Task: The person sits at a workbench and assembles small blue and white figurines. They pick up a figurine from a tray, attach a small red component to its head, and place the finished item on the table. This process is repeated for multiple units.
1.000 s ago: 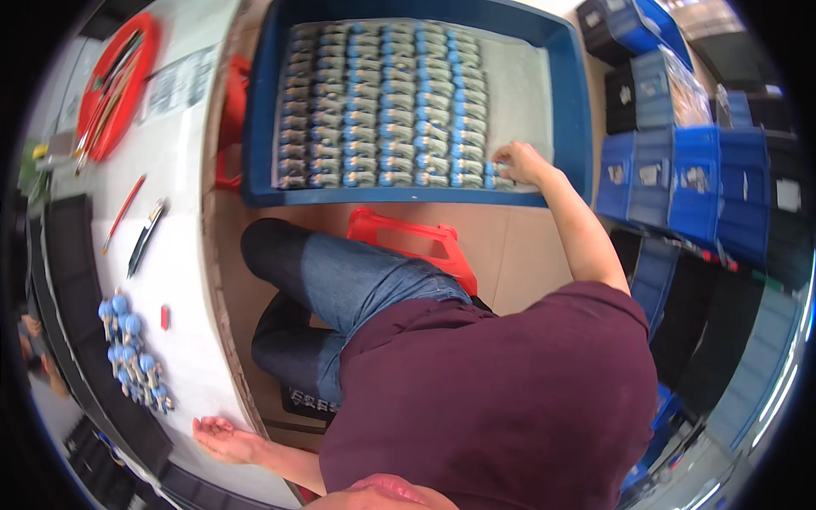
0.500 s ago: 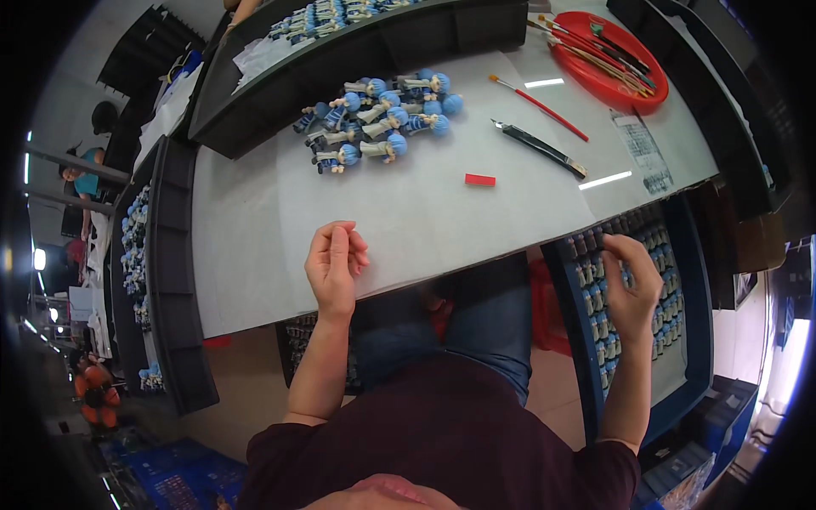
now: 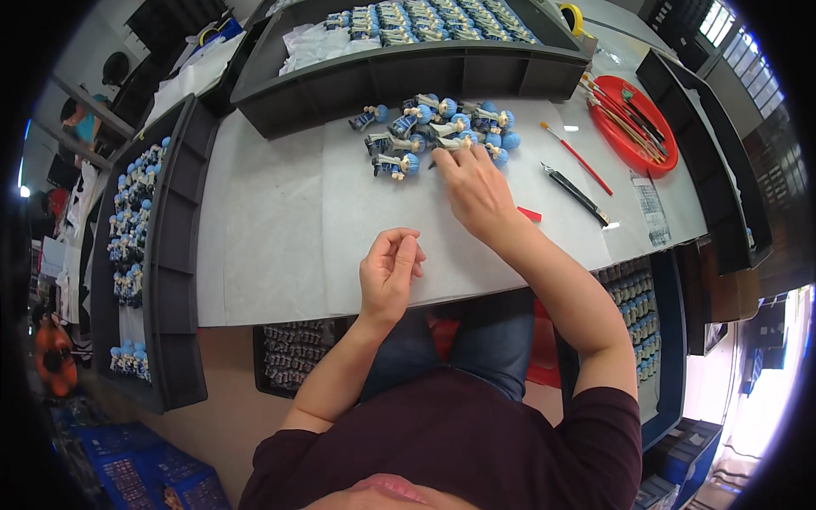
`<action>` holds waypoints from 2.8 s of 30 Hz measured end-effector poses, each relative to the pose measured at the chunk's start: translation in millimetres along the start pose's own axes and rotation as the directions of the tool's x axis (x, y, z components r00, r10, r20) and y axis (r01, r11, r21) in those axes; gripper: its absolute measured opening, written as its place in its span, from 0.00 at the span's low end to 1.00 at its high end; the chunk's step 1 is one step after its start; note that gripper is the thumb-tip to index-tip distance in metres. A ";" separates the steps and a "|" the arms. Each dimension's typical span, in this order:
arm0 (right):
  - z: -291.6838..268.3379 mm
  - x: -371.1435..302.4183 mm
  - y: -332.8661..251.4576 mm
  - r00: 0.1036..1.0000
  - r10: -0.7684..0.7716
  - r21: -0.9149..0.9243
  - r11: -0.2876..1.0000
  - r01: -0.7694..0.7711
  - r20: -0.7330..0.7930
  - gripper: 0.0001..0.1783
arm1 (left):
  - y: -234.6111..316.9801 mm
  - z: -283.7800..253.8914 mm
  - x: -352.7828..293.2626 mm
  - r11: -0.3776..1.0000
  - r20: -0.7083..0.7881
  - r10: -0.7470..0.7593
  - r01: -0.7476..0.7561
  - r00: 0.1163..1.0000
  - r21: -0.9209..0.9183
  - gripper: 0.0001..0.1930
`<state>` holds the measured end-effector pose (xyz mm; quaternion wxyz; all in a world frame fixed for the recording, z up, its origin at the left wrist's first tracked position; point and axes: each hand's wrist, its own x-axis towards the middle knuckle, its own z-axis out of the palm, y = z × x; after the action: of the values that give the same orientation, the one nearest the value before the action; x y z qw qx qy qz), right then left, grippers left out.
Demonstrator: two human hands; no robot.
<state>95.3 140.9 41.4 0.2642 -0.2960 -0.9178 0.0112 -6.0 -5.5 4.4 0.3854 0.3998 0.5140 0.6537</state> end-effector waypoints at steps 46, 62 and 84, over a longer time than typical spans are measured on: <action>-2.0 -78.1 -42.2 0.923 0.216 0.918 0.173 -0.356 0.318 0.24 | -2.8 -11.3 10.9 0.951 -0.040 -0.131 0.115 0.990 -0.286 0.17; -1.2 -78.9 -43.2 0.917 0.243 0.911 0.192 -0.364 0.315 0.24 | -1.5 -10.1 9.8 0.964 -0.044 -0.101 0.087 0.994 -0.251 0.17; -4.2 -78.8 -43.3 0.906 0.208 0.875 0.251 -0.413 0.368 0.26 | 0.7 -3.5 -0.1 0.995 -0.051 0.075 -0.078 0.996 -0.067 0.23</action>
<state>128.1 61.3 14.9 0.2957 -0.2600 -0.6799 0.6187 -9.3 -7.0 4.6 0.3610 0.3896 0.4848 0.6948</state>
